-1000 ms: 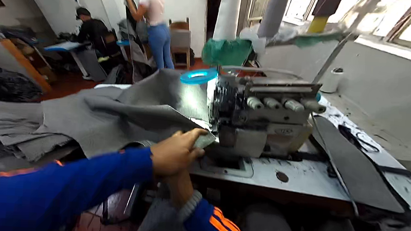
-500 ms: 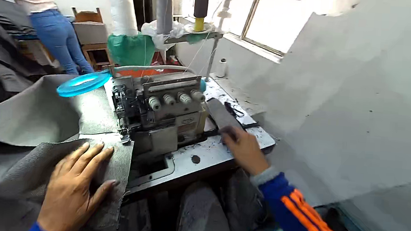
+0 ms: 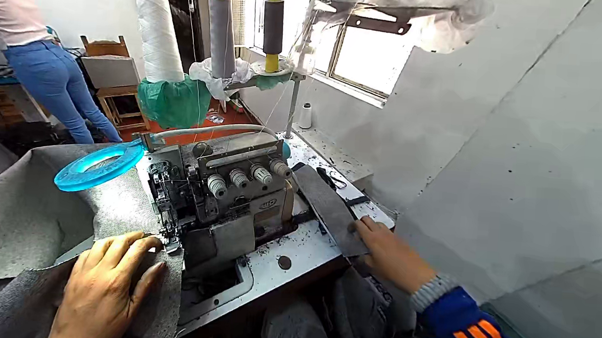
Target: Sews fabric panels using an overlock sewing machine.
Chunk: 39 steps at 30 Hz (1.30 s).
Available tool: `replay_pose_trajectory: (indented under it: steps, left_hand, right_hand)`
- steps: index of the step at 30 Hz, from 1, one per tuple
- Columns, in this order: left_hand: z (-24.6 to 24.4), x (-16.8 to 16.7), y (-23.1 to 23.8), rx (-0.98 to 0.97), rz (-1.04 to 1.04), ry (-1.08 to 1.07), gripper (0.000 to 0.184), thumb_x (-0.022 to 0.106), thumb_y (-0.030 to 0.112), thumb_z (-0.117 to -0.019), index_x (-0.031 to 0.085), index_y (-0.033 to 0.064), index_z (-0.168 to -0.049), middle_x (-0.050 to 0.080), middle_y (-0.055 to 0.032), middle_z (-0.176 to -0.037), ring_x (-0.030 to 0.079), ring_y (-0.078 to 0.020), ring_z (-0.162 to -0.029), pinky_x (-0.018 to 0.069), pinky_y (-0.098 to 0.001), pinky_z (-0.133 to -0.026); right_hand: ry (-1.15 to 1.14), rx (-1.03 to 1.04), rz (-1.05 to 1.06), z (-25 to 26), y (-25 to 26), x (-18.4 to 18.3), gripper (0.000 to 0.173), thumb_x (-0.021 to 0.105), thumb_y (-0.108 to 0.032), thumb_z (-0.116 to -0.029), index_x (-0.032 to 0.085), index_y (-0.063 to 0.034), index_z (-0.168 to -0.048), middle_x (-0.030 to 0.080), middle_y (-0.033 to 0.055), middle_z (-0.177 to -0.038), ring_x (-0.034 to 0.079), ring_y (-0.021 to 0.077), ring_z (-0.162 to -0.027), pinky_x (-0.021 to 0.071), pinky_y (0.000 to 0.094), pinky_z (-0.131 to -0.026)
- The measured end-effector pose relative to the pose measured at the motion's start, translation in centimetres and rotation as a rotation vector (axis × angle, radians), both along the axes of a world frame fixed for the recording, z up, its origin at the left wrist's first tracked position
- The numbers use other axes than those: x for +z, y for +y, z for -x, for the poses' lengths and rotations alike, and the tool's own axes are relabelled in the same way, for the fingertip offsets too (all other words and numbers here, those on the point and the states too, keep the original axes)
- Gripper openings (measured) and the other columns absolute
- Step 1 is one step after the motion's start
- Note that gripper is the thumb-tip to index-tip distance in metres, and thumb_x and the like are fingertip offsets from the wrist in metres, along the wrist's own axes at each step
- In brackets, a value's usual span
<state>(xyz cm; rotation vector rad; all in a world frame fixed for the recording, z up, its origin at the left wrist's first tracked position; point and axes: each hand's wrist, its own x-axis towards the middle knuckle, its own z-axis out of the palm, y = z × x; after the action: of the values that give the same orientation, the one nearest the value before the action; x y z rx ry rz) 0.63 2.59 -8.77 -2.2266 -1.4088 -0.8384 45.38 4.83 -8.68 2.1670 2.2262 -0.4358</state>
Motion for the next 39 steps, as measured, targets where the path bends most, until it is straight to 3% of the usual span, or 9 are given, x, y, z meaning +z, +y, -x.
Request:
replay_pose_trajectory:
  steps: [4, 7, 10, 13, 20, 25, 30, 34, 39]
  left_hand:
    - [0.4, 0.5, 0.5, -0.118, 0.082, -0.062, 0.046, 0.052, 0.045, -0.0997, 0.074, 0.0039, -0.098, 0.073, -0.016, -0.106, 0.07, -0.0379, -0.103, 0.0519, -0.0586, -0.089]
    - [1.4, 2.2, 0.6, -0.295, 0.281, -0.236, 0.017, 0.072, 0.028, -0.0892, 0.074, 0.0112, -0.091, 0.071, 0.0023, -0.089, 0.067, -0.0094, -0.086, 0.0571, -0.0301, -0.079]
    - [1.4, 4.0, -0.1, -0.494, 0.444, -0.478, 0.007, 0.076, 0.005, -0.0852, 0.076, 0.0059, -0.093, 0.074, 0.0043, -0.084, 0.067, 0.0029, -0.075, 0.0573, -0.0144, -0.072]
    - [0.9, 5.1, -1.6, -0.507, 0.343, -0.477, 0.006, 0.075, 0.013, -0.0871, 0.078, 0.0087, -0.089, 0.07, 0.0072, -0.079, 0.063, 0.0048, -0.071, 0.0525, -0.0112, -0.068]
    - [0.2, 6.5, -4.9, -0.417, 0.183, -0.519, 0.009, 0.076, 0.021, -0.089, 0.074, 0.0125, -0.09, 0.074, 0.0033, -0.105, 0.071, -0.0051, -0.099, 0.0599, -0.0198, -0.085]
    - [0.3, 6.3, -5.1, -0.369, 0.24, -0.583, 0.008, 0.077, 0.011, -0.0856, 0.071, 0.009, -0.088, 0.073, 0.0057, -0.084, 0.069, 0.0003, -0.075, 0.059, -0.015, -0.067]
    - [-0.2, 7.2, -4.9, -0.288, 0.171, -0.572, 0.01, 0.081, 0.011, -0.0814, 0.073, 0.0095, -0.087, 0.074, 0.007, -0.08, 0.068, 0.0009, -0.07, 0.0585, -0.0151, -0.063]
    - [-0.4, 5.4, -2.5, -0.116, 0.157, -0.429, 0.009, 0.081, 0.015, -0.081, 0.074, 0.0144, -0.087, 0.072, 0.0081, -0.078, 0.067, -0.0007, -0.068, 0.0581, -0.0228, -0.062]
    - [-0.6, 1.1, -1.3, -0.047, -0.065, -0.148, 0.012, 0.071, 0.02, -0.0918, 0.079, 0.0125, -0.096, 0.073, -0.0079, -0.102, 0.064, -0.0331, -0.11, 0.0474, -0.0532, -0.097]
  right_hand:
    - [0.073, 0.162, -0.362, -3.5, 0.0, -2.3, 0.014, 0.072, 0.004, -0.0868, 0.072, 0.0038, -0.101, 0.068, 0.0232, -0.103, 0.069, 0.0432, -0.094, 0.0555, 0.0622, -0.082]
    - [0.161, 0.327, -0.767, -3.7, -0.3, -1.8, 0.013, 0.074, -0.009, -0.0821, 0.07, 0.001, -0.089, 0.068, 0.0195, -0.088, 0.068, 0.04, -0.078, 0.0556, 0.0606, -0.066]
    - [0.434, 0.324, -1.025, 3.3, -2.6, 1.3, 0.029, 0.061, -0.022, -0.0932, 0.069, 0.0058, -0.099, 0.071, 0.0201, -0.1, 0.069, 0.0278, -0.093, 0.0554, 0.0458, -0.082]
    - [0.83, 0.307, -1.11, 13.1, -4.3, 2.3, 0.017, 0.061, -0.013, -0.0993, 0.061, -0.0001, -0.11, 0.07, 0.002, -0.102, 0.065, -0.002, -0.093, 0.0552, 0.018, -0.084]
    - [1.607, 0.309, -0.551, 28.7, -6.5, 1.7, 0.01, 0.05, 0.001, -0.0993, 0.059, 0.0043, -0.103, 0.07, 0.0019, -0.086, 0.067, -0.0009, -0.084, 0.0559, 0.0181, -0.079]
    - [1.849, 0.152, -0.408, 30.2, -6.4, 1.6, 0.019, 0.055, 0.007, -0.0942, 0.046, -0.0097, -0.089, 0.06, -0.0091, -0.07, 0.06, -0.0042, -0.066, 0.0524, 0.0149, -0.065]
    - [1.524, 0.428, -0.511, 29.4, -7.9, -1.8, 0.045, 0.062, -0.035, -0.0997, 0.067, 0.0093, -0.104, 0.073, 0.0051, -0.088, 0.068, -0.0021, -0.086, 0.0575, 0.0189, -0.078]
    - [1.394, 0.381, -0.237, 30.2, -10.5, -5.1, 0.017, 0.072, -0.008, -0.0869, 0.072, 0.0068, -0.095, 0.074, 0.0118, -0.085, 0.072, 0.0082, -0.084, 0.059, 0.0266, -0.079]
    - [1.424, 0.348, -0.122, 29.0, -11.1, -6.9, 0.019, 0.067, -0.009, -0.0947, 0.072, 0.0069, -0.086, 0.069, 0.0096, -0.072, 0.066, 0.0044, -0.07, 0.0546, 0.023, -0.068]
